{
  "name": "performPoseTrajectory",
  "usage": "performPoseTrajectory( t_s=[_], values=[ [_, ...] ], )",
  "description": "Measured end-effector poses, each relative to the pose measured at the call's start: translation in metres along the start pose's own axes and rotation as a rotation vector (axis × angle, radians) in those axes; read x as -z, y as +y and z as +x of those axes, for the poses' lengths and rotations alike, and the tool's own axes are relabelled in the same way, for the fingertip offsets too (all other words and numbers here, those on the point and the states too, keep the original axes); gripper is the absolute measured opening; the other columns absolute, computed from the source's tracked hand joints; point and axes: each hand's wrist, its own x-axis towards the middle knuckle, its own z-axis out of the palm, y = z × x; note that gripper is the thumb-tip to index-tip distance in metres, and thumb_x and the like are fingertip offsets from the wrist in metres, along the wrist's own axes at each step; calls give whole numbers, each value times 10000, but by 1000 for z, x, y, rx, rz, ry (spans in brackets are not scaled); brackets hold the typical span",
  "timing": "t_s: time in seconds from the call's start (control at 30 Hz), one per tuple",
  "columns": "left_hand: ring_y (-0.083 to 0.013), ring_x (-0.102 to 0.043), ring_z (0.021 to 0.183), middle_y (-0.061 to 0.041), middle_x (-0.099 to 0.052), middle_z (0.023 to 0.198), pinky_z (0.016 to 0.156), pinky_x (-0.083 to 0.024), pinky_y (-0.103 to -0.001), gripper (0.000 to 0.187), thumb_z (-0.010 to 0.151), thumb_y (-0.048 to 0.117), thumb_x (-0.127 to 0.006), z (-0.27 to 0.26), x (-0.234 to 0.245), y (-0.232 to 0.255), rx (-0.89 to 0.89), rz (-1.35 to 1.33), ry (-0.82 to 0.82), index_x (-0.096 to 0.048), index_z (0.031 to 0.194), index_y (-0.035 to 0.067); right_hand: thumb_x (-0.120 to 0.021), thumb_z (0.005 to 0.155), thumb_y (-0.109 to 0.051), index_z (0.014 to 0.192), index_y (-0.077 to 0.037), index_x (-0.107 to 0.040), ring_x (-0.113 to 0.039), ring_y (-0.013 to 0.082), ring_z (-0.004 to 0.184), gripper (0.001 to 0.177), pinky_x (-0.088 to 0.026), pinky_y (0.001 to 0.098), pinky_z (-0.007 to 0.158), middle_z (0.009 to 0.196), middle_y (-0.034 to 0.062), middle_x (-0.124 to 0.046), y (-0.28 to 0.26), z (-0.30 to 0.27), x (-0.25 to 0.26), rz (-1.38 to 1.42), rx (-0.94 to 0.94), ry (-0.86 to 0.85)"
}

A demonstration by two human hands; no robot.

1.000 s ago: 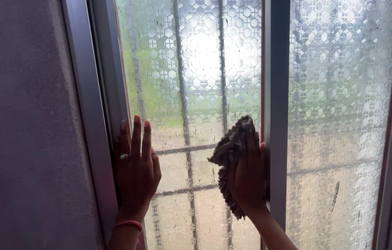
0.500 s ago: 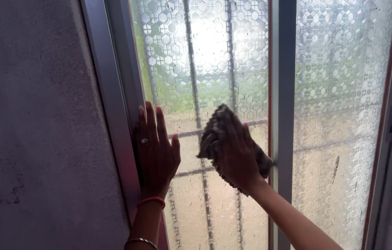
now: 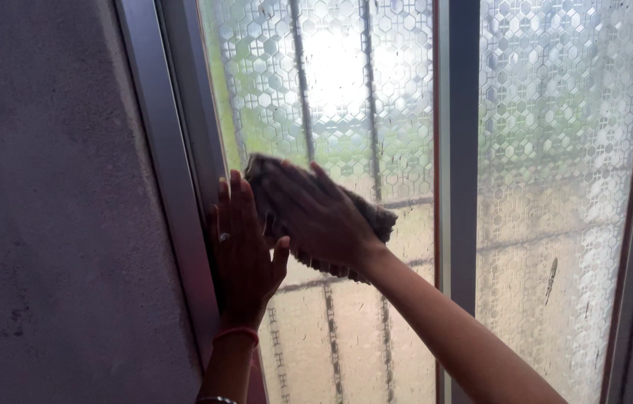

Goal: The person sprays a cleaning liquid from a bottle onto a window and wipes the glass and the window frame with a cloth.

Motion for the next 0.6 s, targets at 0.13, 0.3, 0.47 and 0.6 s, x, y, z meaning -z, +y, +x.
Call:
performPoseTrajectory(
  t_s=[0.13, 0.3, 0.47, 0.6],
  values=[
    [-310, -144, 1611, -122, -147, 1736, 1310, -160, -524, 805, 1056, 611, -217, 4, -3, 0, -20, 107, -71, -127, 1654, 80, -473, 1130, -225, 1610, -40, -380, -297, 260, 1594, 523, -138, 539, 1344, 1666, 135, -396, 61, -5, 17, -7, -195, 189],
    [-295, -136, 1614, -100, -134, 1741, 1318, -138, -515, 751, 1067, 555, -262, 11, -3, 10, 5, 140, -72, -132, 1658, 111, -467, 1132, -204, 1593, 4, -382, -317, 310, 1584, 513, -191, 592, 1328, 1663, 178, -362, 67, -45, 39, 7, -484, 337],
    [-280, -135, 1609, -111, -133, 1737, 1310, -147, -520, 727, 1070, 512, -332, 40, 2, 10, -51, 313, -116, -165, 1657, 118, -487, 1080, -175, 1547, -26, -410, -323, 371, 1567, 496, -253, 625, 1253, 1649, 201, -365, 53, -65, 47, -53, -579, 352],
    [-304, -123, 1627, -126, -127, 1754, 1332, -136, -517, 702, 1090, 460, -342, 58, 2, 3, -25, 262, -101, -164, 1669, 106, -491, 1069, -187, 1568, -13, -381, -332, 354, 1556, 540, -254, 608, 1248, 1649, 206, -356, 54, -65, 47, -53, -587, 363]
  ],
)
